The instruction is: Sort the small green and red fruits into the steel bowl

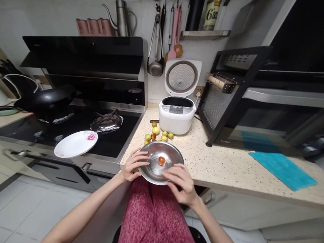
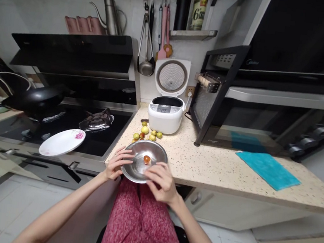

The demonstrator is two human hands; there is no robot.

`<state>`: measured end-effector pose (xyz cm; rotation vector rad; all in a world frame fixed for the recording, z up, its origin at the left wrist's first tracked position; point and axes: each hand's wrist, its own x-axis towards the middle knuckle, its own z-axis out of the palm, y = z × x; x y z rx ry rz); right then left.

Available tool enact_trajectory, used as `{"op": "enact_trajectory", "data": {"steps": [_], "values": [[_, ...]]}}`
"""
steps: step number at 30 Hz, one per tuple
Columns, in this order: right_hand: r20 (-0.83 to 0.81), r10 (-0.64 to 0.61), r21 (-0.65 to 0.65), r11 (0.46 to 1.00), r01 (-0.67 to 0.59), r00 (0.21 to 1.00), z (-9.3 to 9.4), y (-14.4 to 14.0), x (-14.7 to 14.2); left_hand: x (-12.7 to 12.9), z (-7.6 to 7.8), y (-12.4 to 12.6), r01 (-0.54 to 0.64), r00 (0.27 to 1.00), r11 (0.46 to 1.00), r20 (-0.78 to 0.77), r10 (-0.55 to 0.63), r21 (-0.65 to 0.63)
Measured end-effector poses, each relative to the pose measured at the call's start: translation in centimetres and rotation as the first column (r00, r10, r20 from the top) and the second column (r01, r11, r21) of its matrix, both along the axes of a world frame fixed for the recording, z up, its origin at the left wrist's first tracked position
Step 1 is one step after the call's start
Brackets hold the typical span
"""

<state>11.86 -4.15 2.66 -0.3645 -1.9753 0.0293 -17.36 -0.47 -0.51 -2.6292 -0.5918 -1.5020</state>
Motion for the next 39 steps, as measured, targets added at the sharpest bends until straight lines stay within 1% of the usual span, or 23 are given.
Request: {"op": "enact_trajectory", "data": {"steps": [1, 3, 5, 6, 7, 9, 10, 12, 15, 18, 22, 26, 29, 31, 34, 35, 37, 39], "values": [[-0.019, -0.013, 0.02, 1.0, 0.013, 1.0, 1.0, 1.3, 0.6, 0.0, -0.1, 0.0, 0.013, 1.0, 1.0, 0.008, -0.013, -0.016], [-0.007, -0.107, -0.014, 0.994, 0.107, 0.994, 3.0, 4.9, 1.7, 0.1, -0.2, 0.1, 0.028, 0.999, 0.998, 0.032, -0.027, -0.048], [0.066, -0.155, -0.044, 0.986, 0.158, 0.986, 4.5, 9.1, 2.2, 0.1, -0.3, 0.0, 0.03, 0.998, 0.997, 0.053, -0.026, -0.071], [0.125, -0.144, -0.05, 0.987, 0.151, 0.982, 4.9, 11.2, 2.2, 0.1, -0.4, -0.1, 0.028, 0.998, 0.996, 0.059, -0.024, -0.08], [0.199, -0.122, -0.066, 0.988, 0.138, 0.972, 5.1, 13.2, 2.0, 0.1, -0.4, -0.1, 0.027, 0.998, 0.996, 0.065, -0.021, -0.088], [0.331, -0.092, -0.097, 0.987, 0.131, 0.939, 4.6, 16.2, 1.3, 0.2, -0.4, -0.2, 0.025, 0.997, 0.995, 0.075, -0.018, -0.094], [0.383, -0.082, -0.102, 0.986, 0.13, 0.92, 4.0, 17.2, 1.0, 0.2, -0.3, -0.2, 0.024, 0.997, 0.995, 0.079, -0.017, -0.095], [0.467, -0.064, -0.093, 0.988, 0.121, 0.882, 2.7, 18.3, 0.2, 0.1, -0.3, -0.3, 0.023, 0.997, 0.995, 0.08, -0.015, -0.096], [0.543, -0.042, -0.073, 0.993, 0.097, 0.839, 0.9, 18.7, -0.3, 0.0, -0.1, -0.4, 0.02, 0.998, 0.994, 0.06, -0.013, -0.112], [0.573, -0.064, -0.054, 0.992, 0.115, 0.817, 0.0, 18.9, -0.3, -0.1, 0.0, -0.5, 0.014, 0.999, 0.992, 0.04, -0.009, -0.127], [0.561, -0.102, -0.021, 0.99, 0.137, 0.821, -0.3, 19.3, -0.1, 0.1, 0.1, -0.8, -0.025, 0.999, 0.99, 0.026, 0.029, -0.142], [0.548, -0.079, -0.022, 0.994, 0.109, 0.833, -0.2, 19.2, -0.1, 0.3, 0.0, -0.8, -0.065, 0.998, 0.988, 0.006, 0.067, -0.139], [0.528, -0.058, -0.04, 0.995, 0.093, 0.847, 0.1, 19.0, 0.1, 0.4, -0.3, -0.8, -0.064, 0.998, 0.989, 0.015, 0.066, -0.131], [0.486, -0.061, -0.044, 0.995, 0.094, 0.872, 0.5, 18.9, 0.4, 0.3, -0.4, -0.8, -0.06, 0.998, 0.989, 0.021, 0.063, -0.133], [0.364, -0.089, -0.024, 0.994, 0.105, 0.927, 1.7, 18.6, 1.0, 0.3, -0.3, -1.0, -0.076, 0.997, 0.984, 0.009, 0.079, -0.162], [0.319, -0.083, -0.011, 0.996, 0.091, 0.944, 2.2, 18.3, 1.2, 0.3, -0.3, -1.0, -0.085, 0.996, 0.981, 0.004, 0.087, -0.176], [0.254, -0.023, 0.023, 1.0, 0.017, 0.967, 3.1, 17.4, 1.2, 0.3, -0.3, -1.0, -0.095, 0.995, 0.975, -0.001, 0.097, -0.2], [0.25, 0.081, 0.059, 0.993, -0.098, 0.965, 3.8, 16.1, 1.0, 0.2, -0.5, -0.9, -0.093, 0.995, 0.976, 0.0, 0.095, -0.198]]}}
